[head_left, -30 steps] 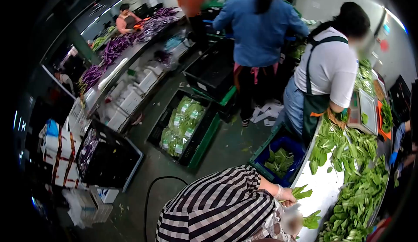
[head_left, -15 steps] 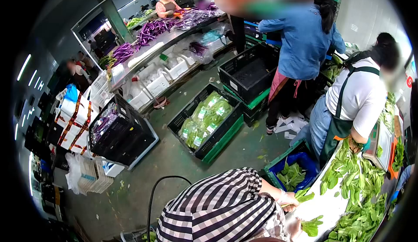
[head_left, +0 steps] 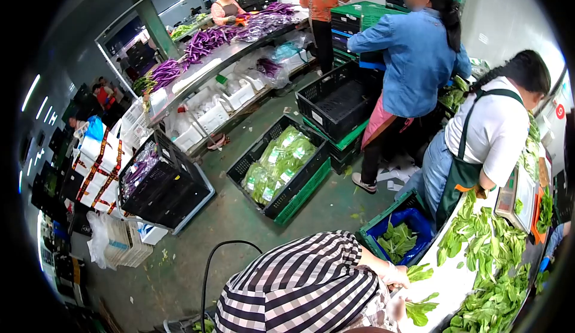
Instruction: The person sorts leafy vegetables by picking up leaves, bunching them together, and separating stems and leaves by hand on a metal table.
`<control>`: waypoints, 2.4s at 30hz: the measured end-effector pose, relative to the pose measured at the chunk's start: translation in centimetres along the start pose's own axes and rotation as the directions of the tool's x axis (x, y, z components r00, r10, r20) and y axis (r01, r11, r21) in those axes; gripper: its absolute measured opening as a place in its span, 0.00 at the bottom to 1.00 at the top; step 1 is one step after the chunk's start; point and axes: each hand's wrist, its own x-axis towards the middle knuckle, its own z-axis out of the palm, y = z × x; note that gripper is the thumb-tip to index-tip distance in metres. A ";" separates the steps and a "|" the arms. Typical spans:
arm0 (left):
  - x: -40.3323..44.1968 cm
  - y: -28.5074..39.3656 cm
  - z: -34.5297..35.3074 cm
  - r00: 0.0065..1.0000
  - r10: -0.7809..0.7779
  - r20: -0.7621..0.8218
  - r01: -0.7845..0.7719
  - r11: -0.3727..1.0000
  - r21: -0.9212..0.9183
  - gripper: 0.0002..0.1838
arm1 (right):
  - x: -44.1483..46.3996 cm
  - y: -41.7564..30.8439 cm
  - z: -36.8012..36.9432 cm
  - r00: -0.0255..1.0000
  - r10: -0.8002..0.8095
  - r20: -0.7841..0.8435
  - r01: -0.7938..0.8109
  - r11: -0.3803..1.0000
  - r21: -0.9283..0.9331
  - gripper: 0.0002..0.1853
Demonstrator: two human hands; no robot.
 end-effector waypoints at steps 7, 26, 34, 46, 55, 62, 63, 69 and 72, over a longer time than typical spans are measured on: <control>-1.3 1.2 2.3 0.988 -0.027 0.150 0.072 0.952 -0.297 0.07 | -4.5 -1.4 -1.4 0.971 -0.142 -0.193 0.167 0.978 0.122 0.13; 0.6 6.7 11.7 0.900 -0.149 0.410 0.244 0.951 -0.191 0.09 | -7.8 -8.5 -5.0 0.882 -0.303 -0.360 0.400 0.886 0.235 0.10; 0.6 5.5 10.3 0.883 -0.127 0.452 0.229 0.957 -0.180 0.09 | -8.2 -8.7 -2.2 0.813 -0.355 -0.462 0.440 0.894 0.087 0.07; 0.9 2.7 10.8 0.864 -0.102 0.492 0.143 0.989 -0.045 0.13 | -7.7 -4.0 -2.7 0.847 -0.332 -0.415 0.393 0.917 0.069 0.06; 1.4 4.7 11.4 0.879 -0.072 0.472 0.062 0.997 0.037 0.10 | -9.6 -4.9 -2.5 0.850 -0.184 -0.494 0.354 0.893 0.276 0.15; 0.1 5.6 14.8 0.803 -0.165 0.573 0.127 0.986 0.106 0.13 | -11.2 -4.2 -3.8 0.861 -0.259 -0.439 0.464 0.753 0.467 0.19; 0.7 5.6 14.9 0.791 -0.200 0.578 0.129 0.978 0.162 0.14 | -11.2 -4.1 -3.7 0.859 -0.227 -0.458 0.448 0.766 0.461 0.19; 3.3 4.3 16.3 0.735 -0.273 0.621 0.153 0.959 0.240 0.16 | -10.7 -4.0 -4.2 0.836 -0.195 -0.513 0.471 0.733 0.490 0.11; 5.8 3.0 16.1 0.640 -0.361 0.678 0.225 0.932 0.283 0.16 | -10.4 -3.9 -4.5 0.804 -0.184 -0.566 0.506 0.712 0.486 0.08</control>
